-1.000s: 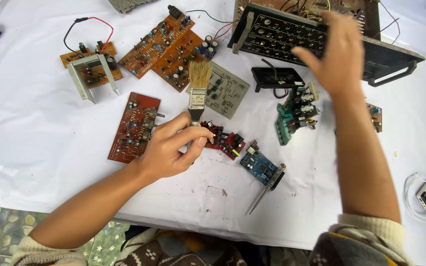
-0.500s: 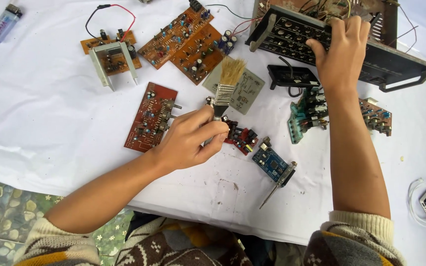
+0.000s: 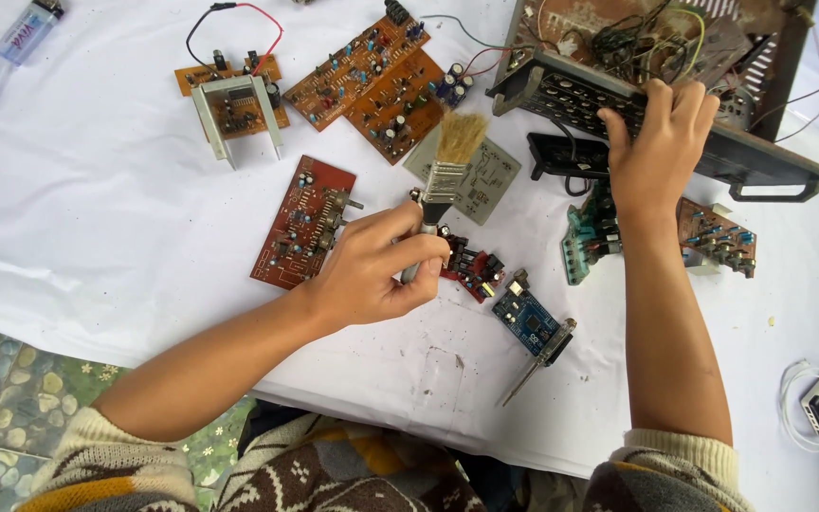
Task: Cleaning and testing various electronic circuit boards using a brush and a probe tool.
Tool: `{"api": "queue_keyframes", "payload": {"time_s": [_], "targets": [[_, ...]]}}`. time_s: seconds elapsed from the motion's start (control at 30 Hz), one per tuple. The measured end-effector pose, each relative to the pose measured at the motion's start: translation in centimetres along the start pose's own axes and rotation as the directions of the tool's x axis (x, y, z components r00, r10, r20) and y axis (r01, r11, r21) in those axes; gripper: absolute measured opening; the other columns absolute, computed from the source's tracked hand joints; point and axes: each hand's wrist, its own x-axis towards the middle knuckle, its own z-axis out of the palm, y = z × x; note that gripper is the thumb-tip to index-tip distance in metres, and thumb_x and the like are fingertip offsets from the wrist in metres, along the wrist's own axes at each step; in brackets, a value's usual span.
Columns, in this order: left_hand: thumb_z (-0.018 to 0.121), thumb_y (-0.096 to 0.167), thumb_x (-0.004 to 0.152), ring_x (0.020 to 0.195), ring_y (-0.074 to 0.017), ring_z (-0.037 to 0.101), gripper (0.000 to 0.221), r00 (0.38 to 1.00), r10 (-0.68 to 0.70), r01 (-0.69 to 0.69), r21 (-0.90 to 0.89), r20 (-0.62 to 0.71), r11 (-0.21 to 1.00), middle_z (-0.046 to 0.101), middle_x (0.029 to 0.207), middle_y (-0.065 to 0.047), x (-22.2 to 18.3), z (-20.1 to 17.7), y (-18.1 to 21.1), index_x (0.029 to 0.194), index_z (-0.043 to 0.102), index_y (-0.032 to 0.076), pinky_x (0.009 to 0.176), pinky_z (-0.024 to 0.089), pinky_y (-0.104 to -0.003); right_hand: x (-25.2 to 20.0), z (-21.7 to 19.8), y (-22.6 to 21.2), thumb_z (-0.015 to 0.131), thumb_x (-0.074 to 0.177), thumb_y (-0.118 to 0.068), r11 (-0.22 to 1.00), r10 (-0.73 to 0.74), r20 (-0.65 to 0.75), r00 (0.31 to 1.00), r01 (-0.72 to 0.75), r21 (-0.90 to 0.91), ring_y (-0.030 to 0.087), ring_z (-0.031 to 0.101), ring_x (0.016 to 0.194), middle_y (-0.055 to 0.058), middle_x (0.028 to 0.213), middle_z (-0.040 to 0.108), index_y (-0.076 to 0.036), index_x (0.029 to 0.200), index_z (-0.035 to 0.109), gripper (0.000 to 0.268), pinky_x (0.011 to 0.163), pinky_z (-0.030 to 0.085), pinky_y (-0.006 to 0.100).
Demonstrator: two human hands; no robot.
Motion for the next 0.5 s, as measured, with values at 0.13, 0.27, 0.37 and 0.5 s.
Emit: {"api": "queue_keyframes", "payload": {"time_s": [0.13,0.27,0.37,0.5], "targets": [[0.051,0.003,0.096,0.063,-0.0208,0.037,0.011,0.999,0.033,-0.033,-0.013,-0.011,0.999,0.038,0.079,-0.008,0.2,-0.1,0.3,0.092,0.06,0.006,0.055,0.034,-0.031,-1.2,0.1,-0.7,0.064,0.118,-0.042,0.999,-0.009,-0.039,0.999,0.007,-0.044,0.032,0.041,0.09,0.019,0.104,0.048,0.005,0.115,0.06,0.048,0.077,0.041,0.044],[0.051,0.003,0.096,0.062,-0.021,0.034,0.009,0.999,0.047,-0.047,-0.01,-0.021,0.999,0.036,0.079,-0.008,0.2,0.2,0.4,0.092,0.059,0.007,0.055,0.034,-0.031,-1.9,-0.4,-1.5,0.06,0.12,-0.039,0.999,-0.011,-0.021,1.0,0.01,-0.035,0.032,0.039,0.09,0.019,0.104,0.047,0.004,0.113,0.058,0.044,0.083,0.04,0.045],[0.056,-0.004,0.089,0.062,-0.0196,0.033,0.012,0.995,0.087,-0.086,0.018,-0.056,0.996,0.036,0.08,-0.007,0.3,0.2,0.5,0.089,0.057,0.008,0.053,0.033,-0.029,-2.2,-0.6,-2.1,0.055,0.12,-0.04,0.999,-0.013,-0.046,0.999,0.011,-0.039,0.031,0.039,0.091,0.018,0.104,0.049,0.005,0.115,0.059,0.045,0.082,0.041,0.045],[0.055,-0.004,0.088,0.061,-0.0193,0.03,0.013,0.995,0.075,-0.073,0.022,-0.071,0.997,0.035,0.08,-0.006,0.2,0.2,0.2,0.089,0.056,0.008,0.053,0.031,-0.029,-2.7,-0.9,-2.5,0.055,0.121,-0.032,0.999,0.006,-0.026,1.0,-0.007,-0.038,0.032,0.039,0.091,0.021,0.106,0.05,0.005,0.116,0.059,0.037,0.083,0.039,0.046]]}}
